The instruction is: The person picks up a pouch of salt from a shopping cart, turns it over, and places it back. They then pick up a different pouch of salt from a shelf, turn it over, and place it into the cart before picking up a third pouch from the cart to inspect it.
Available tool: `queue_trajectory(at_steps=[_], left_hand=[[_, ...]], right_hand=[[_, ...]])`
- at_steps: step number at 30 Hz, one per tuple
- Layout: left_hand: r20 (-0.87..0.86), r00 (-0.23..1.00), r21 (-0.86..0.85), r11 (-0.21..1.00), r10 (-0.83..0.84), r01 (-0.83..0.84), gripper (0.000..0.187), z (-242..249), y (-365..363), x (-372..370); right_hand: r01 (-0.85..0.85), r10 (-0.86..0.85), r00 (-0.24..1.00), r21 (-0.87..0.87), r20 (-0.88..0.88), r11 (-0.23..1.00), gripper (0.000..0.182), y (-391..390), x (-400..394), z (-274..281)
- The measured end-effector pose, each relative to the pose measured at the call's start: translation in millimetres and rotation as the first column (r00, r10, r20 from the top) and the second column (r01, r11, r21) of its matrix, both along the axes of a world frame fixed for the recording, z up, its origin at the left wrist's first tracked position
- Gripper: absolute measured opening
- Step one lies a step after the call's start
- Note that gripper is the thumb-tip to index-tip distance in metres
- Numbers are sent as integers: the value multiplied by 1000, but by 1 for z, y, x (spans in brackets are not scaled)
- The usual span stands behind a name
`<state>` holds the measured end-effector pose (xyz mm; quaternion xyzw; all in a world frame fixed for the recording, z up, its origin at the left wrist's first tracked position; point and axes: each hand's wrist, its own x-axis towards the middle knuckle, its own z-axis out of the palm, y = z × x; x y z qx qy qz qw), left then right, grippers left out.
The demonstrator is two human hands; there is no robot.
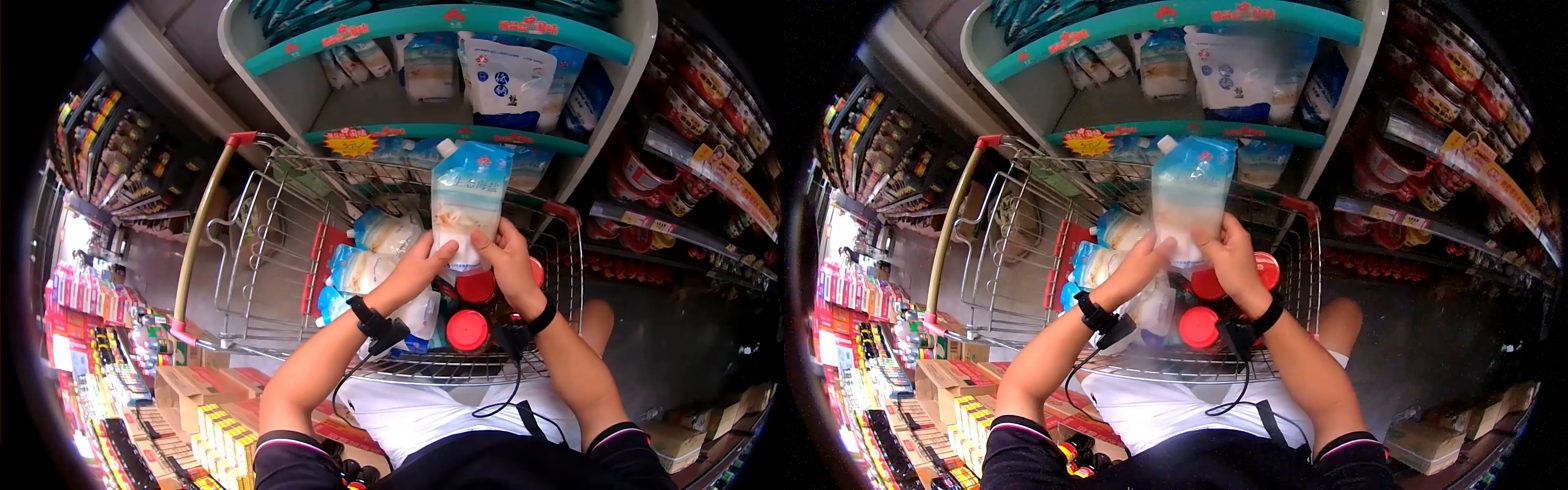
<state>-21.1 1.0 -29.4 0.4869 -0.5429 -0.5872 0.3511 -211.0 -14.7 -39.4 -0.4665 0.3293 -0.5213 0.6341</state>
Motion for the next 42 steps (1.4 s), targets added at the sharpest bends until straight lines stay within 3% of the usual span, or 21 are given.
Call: queue_trajectory(at_steps=[1, 2, 5, 8, 14, 17, 20, 26, 28, 32, 35, 38, 42], left_hand=[[96, 993, 79, 995, -70, 62, 52, 0, 0, 3], [32, 987, 31, 987, -157, 156, 58, -4, 1, 3], [-29, 981, 55, 980, -191, 193, 57, -3, 4, 1], [-100, 978, 52, 981, -184, 189, 54, -3, 6, 1], [-45, 987, -22, 988, -154, 153, 51, -14, 8, 0], [-29, 979, 102, 974, -201, 203, 47, 2, 8, -1], [-7, 983, 92, 978, -185, 184, 48, 9, 10, -3], [76, 985, -10, 988, -155, 157, 46, 2, 9, -3], [247, 966, -169, 978, -79, 123, 46, 4, 9, -1], [329, 942, -411, 908, 67, 79, 48, 7, 10, -1], [341, 940, -327, 940, 17, 102, 49, 12, 9, 0], [350, 936, -436, 890, 33, 132, 50, 2, 7, 0], [375, 927, -320, 933, -34, 164, 52, -4, 5, 2]], right_hand=[[19, -19, 1000, -29, -11, 999, 39, -1, -1, 1], [37, -39, 999, -58, -21, 998, 39, -2, -2, 1], [17, -18, 998, -22, -61, 1000, 38, 0, -7, 8], [-5, 3, 997, -25, -73, 1000, 39, 3, -6, 13], [-35, 20, 992, -121, -125, 992, 39, 5, -1, 9], [-31, 15, 991, -119, -129, 992, 38, 4, -1, 6], [-21, 10, 993, -97, -119, 995, 37, 5, -1, 7], [-32, 25, 995, -75, -93, 997, 36, 5, -1, 5], [-34, 27, 997, -84, -75, 996, 35, 6, -1, 5], [-11, 7, 1000, -136, -26, 991, 33, 8, 2, 5], [-20, 18, 1000, -132, -21, 991, 33, 7, 2, 0], [-29, 27, 999, -70, -24, 997, 33, 10, 0, 7], [-1, -5, 997, -79, -77, 997, 36, 8, 1, 5]])
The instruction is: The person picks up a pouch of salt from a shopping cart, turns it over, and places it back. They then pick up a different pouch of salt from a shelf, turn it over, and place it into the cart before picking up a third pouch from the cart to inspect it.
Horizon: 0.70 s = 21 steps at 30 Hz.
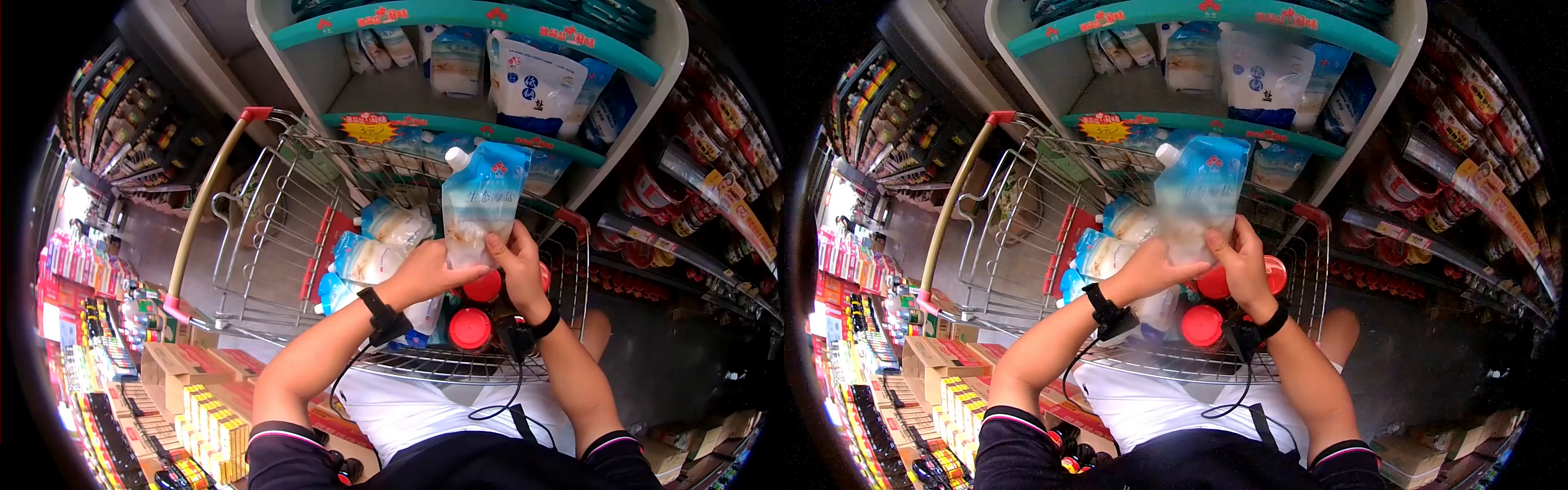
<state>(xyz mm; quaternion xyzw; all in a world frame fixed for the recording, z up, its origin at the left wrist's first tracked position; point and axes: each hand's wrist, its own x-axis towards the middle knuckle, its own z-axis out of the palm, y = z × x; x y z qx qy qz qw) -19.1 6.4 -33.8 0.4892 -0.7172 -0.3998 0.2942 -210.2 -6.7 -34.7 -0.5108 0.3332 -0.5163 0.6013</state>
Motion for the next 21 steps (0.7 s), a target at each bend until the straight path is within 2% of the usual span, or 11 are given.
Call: queue_trajectory(at_steps=[2, 5, 8, 14, 20, 21], left_hand=[[-110, 994, 108, 994, 7, 5, 52, 0, 1, -2], [-129, 991, 296, 955, 32, 8, 43, 22, 6, -4], [-137, 991, 208, 977, -10, 38, 48, 17, 5, -2], [-121, 992, 250, 966, -41, 70, 57, 20, 5, 0], [-292, 957, 157, 987, 5, 43, 52, 6, 5, -6], [-276, 961, 190, 981, 6, 48, 51, 9, 6, -6]], right_hand=[[15, -15, 1000, 8, -1, 1000, 37, 0, 0, 0], [46, -47, 998, 36, 32, 998, 38, -2, 2, -5], [47, -50, 997, 64, 60, 997, 39, -1, 3, -1], [53, -57, 997, 79, 52, 995, 39, -1, 3, -1], [69, -71, 997, 42, 35, 997, 38, -1, 3, 0], [73, -74, 997, 35, 29, 997, 38, -1, 3, 0]])
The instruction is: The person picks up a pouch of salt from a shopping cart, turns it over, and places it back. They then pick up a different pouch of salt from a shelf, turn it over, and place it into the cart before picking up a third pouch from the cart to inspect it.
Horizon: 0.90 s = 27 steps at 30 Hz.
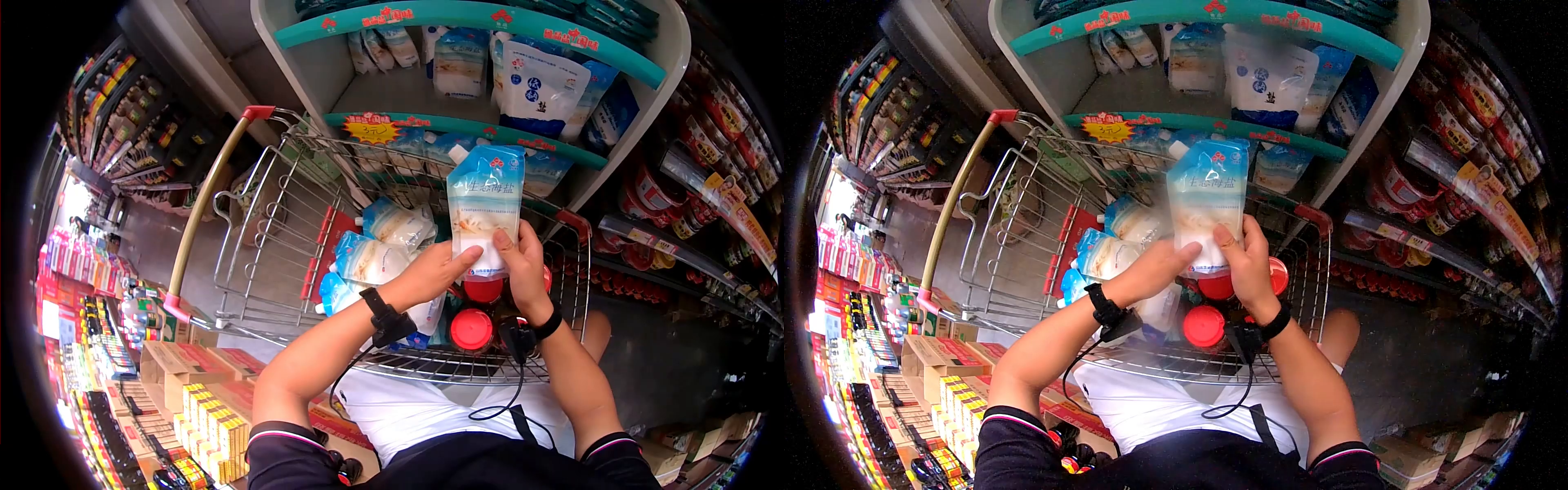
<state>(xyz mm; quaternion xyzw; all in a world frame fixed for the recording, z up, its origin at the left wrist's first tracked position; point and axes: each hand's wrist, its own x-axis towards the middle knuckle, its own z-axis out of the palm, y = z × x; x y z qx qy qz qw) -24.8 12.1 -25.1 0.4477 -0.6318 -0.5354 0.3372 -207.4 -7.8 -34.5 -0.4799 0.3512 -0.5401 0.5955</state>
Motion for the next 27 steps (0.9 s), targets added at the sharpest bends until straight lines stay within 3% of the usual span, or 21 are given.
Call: queue_trajectory(at_steps=[14, 17, 27], left_hand=[[1, 1000, 176, 984, -21, 21, 43, 11, 2, 1], [-83, 997, 173, 985, -4, 18, 42, 6, 2, -1], [-79, 997, 134, 991, 13, -2, 41, 6, 1, 0]], right_hand=[[-1, 0, 999, -15, -38, 1000, 40, 1, 0, 0], [2, -3, 999, -7, -36, 1000, 41, 2, 0, 3], [-15, 15, 1000, -29, -6, 999, 38, -1, 0, 0]])
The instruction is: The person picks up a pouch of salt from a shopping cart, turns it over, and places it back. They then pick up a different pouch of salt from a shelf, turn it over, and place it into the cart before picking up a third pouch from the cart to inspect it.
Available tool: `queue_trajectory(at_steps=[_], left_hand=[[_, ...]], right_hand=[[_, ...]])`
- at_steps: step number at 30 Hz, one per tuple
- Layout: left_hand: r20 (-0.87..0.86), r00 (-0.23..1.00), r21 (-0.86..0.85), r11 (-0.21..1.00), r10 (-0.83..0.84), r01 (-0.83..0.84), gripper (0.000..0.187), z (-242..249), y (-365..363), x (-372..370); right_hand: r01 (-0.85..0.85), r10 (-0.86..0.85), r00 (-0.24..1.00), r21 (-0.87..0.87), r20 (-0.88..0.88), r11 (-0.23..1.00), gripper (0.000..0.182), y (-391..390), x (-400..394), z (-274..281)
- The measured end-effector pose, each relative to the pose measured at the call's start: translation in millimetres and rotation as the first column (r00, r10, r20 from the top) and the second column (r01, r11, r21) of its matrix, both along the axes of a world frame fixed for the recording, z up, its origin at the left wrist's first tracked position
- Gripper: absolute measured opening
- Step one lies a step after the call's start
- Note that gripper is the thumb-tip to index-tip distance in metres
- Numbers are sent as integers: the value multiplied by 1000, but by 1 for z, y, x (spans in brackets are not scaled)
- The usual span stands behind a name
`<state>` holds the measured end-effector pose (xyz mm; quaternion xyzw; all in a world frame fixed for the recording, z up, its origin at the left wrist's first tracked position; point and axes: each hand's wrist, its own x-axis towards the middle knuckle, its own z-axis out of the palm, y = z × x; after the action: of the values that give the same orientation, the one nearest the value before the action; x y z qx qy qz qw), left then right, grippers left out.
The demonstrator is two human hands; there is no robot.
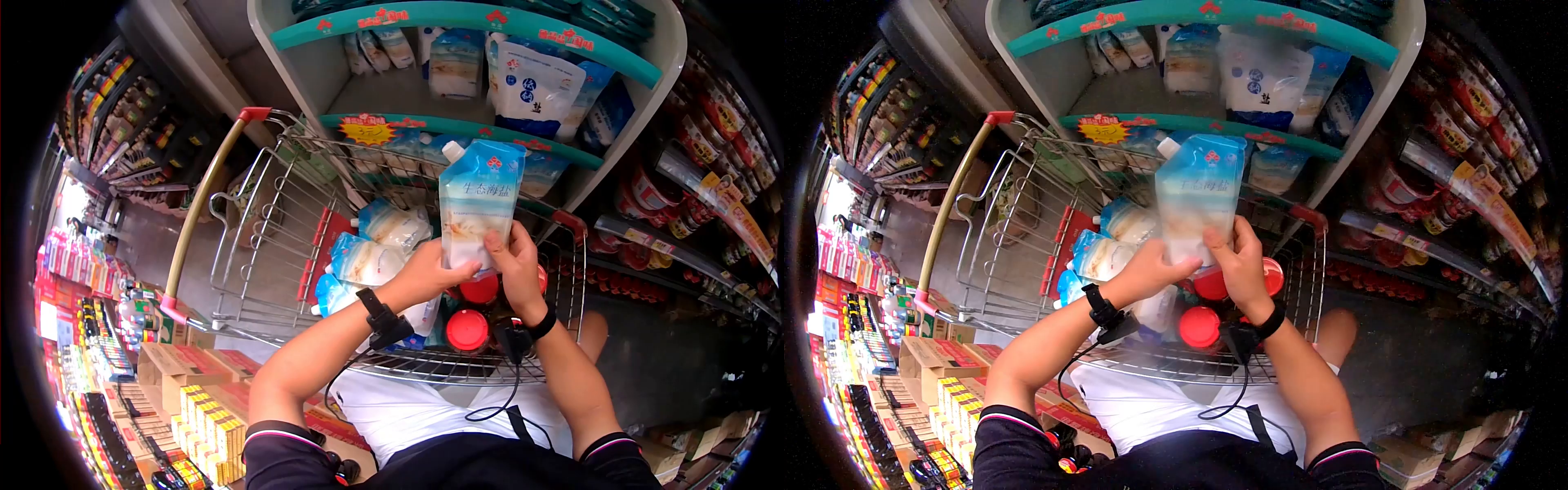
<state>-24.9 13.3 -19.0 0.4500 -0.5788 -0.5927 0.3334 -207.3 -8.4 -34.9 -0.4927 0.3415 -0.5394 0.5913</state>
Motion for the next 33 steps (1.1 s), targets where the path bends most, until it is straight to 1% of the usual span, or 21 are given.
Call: queue_trajectory(at_steps=[2, 5, 8, 11, 14, 17, 20, 23, 26, 29, 32, 33], left_hand=[[51, 999, -89, 996, 15, -11, 47, -5, -2, 3], [30, 998, -138, 989, 60, -55, 45, 0, -3, 5], [-63, 992, -139, 983, 108, -116, 41, 1, -5, 6], [-39, 993, -137, 983, 114, -119, 36, 7, -8, 11], [-99, 986, -89, 986, 135, -144, 37, 9, -8, 11], [-154, 980, -102, 985, 125, -142, 37, 2, -9, 10], [31, 996, -104, 991, 87, -83, 41, 11, -7, 13], [-77, 993, -21, 995, 94, -96, 40, 8, -7, 10], [-104, 990, -39, 994, 99, -104, 40, 9, -6, 9], [-106, 990, -129, 986, 97, -110, 42, 8, -6, 9], [-83, 992, -14, 995, 93, -95, 45, -13, -13, 17], [-118, 987, 19, 994, 109, -108, 46, -12, -14, 17]], right_hand=[[-17, 17, 1000, -6, -16, 1000, 39, -1, 0, -1], [4, -4, 1000, -24, 13, 1000, 42, -2, 1, 3], [10, -11, 999, -50, -31, 999, 44, -6, -3, 5], [-70, 70, 995, -3, -73, 998, 42, -7, -7, 2], [-137, 134, 980, -7, -144, 991, 41, -6, -5, -3], [-129, 126, 979, -4, -161, 992, 41, -3, -4, -2], [-114, 115, 990, 14, -77, 993, 41, -5, -2, -5], [-110, 110, 992, 12, -57, 994, 41, -4, -1, -2], [-107, 106, 993, -4, -58, 994, 41, -4, -1, -2], [-118, 117, 990, -7, -77, 993, 41, -4, -1, 0], [-102, 100, 991, -19, -90, 995, 40, -4, -1, -2], [-102, 101, 991, -9, -90, 995, 39, -5, -1, -4]])
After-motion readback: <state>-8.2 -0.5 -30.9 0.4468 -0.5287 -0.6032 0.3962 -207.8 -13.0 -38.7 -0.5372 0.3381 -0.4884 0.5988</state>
